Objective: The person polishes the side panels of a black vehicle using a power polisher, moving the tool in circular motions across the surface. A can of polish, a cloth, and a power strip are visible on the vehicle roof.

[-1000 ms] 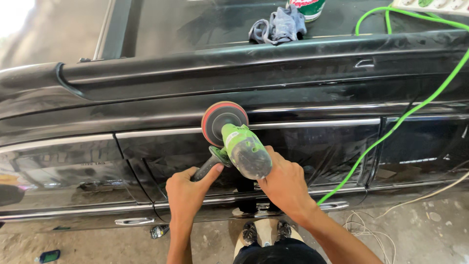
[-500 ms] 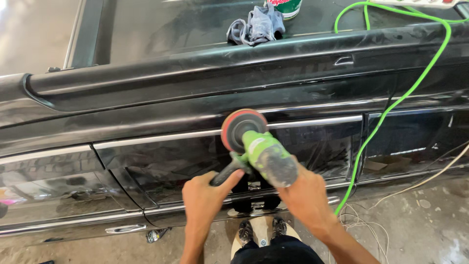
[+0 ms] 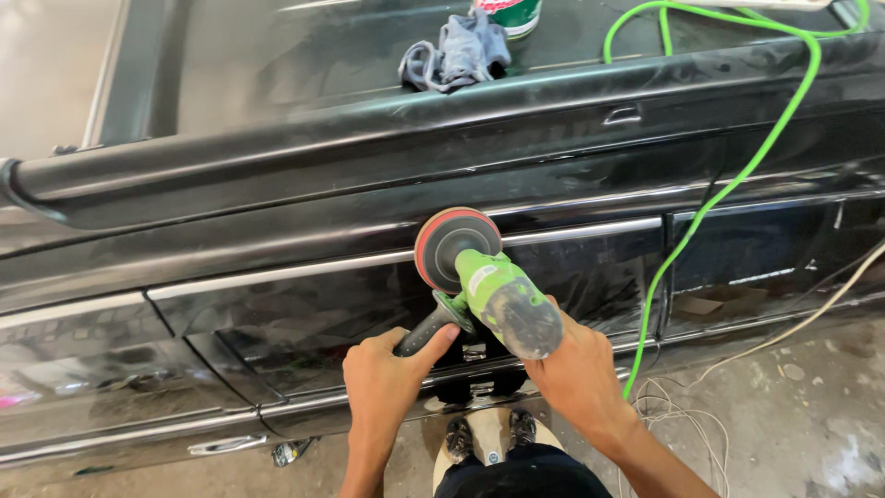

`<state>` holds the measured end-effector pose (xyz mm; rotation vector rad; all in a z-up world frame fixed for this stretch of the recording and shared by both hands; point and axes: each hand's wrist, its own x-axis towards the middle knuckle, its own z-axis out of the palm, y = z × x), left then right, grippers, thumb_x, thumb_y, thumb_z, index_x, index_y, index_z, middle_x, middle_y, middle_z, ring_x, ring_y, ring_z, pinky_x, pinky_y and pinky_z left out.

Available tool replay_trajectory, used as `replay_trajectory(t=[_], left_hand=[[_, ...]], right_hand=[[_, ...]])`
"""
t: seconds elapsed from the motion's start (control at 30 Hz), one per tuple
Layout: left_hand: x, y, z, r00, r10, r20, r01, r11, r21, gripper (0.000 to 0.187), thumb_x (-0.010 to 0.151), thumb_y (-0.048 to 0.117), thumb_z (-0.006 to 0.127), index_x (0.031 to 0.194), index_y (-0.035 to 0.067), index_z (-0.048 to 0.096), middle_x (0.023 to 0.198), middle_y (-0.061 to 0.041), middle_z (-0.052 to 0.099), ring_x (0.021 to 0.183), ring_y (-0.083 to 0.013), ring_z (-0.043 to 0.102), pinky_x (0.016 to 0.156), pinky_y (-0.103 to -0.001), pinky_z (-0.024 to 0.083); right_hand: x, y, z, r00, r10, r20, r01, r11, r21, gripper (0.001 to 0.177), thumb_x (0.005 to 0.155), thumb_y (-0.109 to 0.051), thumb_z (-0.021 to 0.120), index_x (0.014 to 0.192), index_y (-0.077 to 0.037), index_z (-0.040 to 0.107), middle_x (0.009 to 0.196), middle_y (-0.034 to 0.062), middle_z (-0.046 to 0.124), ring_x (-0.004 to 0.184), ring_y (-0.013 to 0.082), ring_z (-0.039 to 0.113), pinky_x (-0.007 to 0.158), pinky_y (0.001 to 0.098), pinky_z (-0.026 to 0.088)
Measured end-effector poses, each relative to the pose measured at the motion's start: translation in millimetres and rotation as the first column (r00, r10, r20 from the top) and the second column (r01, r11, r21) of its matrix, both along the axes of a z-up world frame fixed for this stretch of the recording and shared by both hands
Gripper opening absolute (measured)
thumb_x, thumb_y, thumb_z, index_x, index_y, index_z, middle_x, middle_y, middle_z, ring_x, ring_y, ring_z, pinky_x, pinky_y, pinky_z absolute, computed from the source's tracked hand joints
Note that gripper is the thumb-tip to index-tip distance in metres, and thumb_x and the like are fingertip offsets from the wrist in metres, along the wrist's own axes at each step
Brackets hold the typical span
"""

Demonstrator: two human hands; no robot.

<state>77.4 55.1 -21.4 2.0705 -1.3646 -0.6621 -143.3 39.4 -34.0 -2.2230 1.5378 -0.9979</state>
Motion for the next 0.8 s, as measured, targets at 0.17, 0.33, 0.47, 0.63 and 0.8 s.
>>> replay_trajectory(t=[0.17, 0.33, 0.47, 0.63, 0.8], left_hand=[[-22, -11, 1, 0.999, -0.046, -0.004, 0.046, 0.999, 0.007, 0.062, 0.066, 0.063, 0.082, 0.062, 0.001, 0.072, 0.047, -0.014, 0.061, 0.044, -0.0293, 0.062, 0.050, -0.042, 0.048], [-42, -21, 5, 0.994, -0.107, 0.019, 0.106, 0.994, 0.030, 0.064, 0.066, 0.065, 0.082, 0.061, 0.001, 0.071, 0.047, -0.014, 0.061, 0.044, -0.0303, 0.062, 0.050, -0.042, 0.048], [-58, -27, 6, 0.989, -0.149, 0.025, 0.147, 0.988, 0.053, 0.067, 0.066, 0.067, 0.080, 0.060, 0.001, 0.071, 0.047, -0.014, 0.062, 0.045, -0.0304, 0.062, 0.053, -0.043, 0.048], [-78, -36, 7, 0.978, -0.207, 0.006, 0.207, 0.978, 0.042, 0.067, 0.067, 0.068, 0.079, 0.063, 0.002, 0.072, 0.050, -0.015, 0.064, 0.048, -0.0317, 0.064, 0.055, -0.043, 0.050], [-96, -48, 11, 0.964, -0.265, -0.014, 0.265, 0.964, 0.024, 0.066, 0.067, 0.069, 0.078, 0.064, 0.003, 0.073, 0.054, -0.013, 0.066, 0.052, -0.0319, 0.067, 0.057, -0.042, 0.052]], right_hand=[[-27, 3, -5, 0.998, -0.035, -0.054, 0.038, 0.997, 0.062, 0.023, 0.083, -0.018, 0.073, 0.104, -0.008, 0.073, 0.089, 0.0167, 0.073, 0.075, 0.0419, 0.069, 0.061, 0.0475, 0.053], [-44, 4, -7, 0.992, -0.117, -0.047, 0.122, 0.987, 0.100, 0.019, 0.086, -0.022, 0.073, 0.100, -0.009, 0.075, 0.084, 0.0154, 0.073, 0.073, 0.0402, 0.069, 0.059, 0.0474, 0.051], [-58, 4, -9, 0.985, -0.169, -0.042, 0.173, 0.975, 0.137, 0.021, 0.086, -0.023, 0.073, 0.103, -0.012, 0.076, 0.084, 0.0137, 0.075, 0.073, 0.0389, 0.070, 0.060, 0.0466, 0.053], [-77, 2, -9, 0.982, -0.186, -0.022, 0.187, 0.982, 0.039, 0.026, 0.087, -0.023, 0.073, 0.110, -0.011, 0.074, 0.094, 0.0143, 0.075, 0.080, 0.0393, 0.070, 0.065, 0.0448, 0.054], [-89, -1, -5, 0.974, -0.226, -0.016, 0.226, 0.974, -0.031, 0.031, 0.088, -0.019, 0.071, 0.117, -0.007, 0.071, 0.103, 0.0155, 0.075, 0.088, 0.0386, 0.071, 0.071, 0.0429, 0.055]])
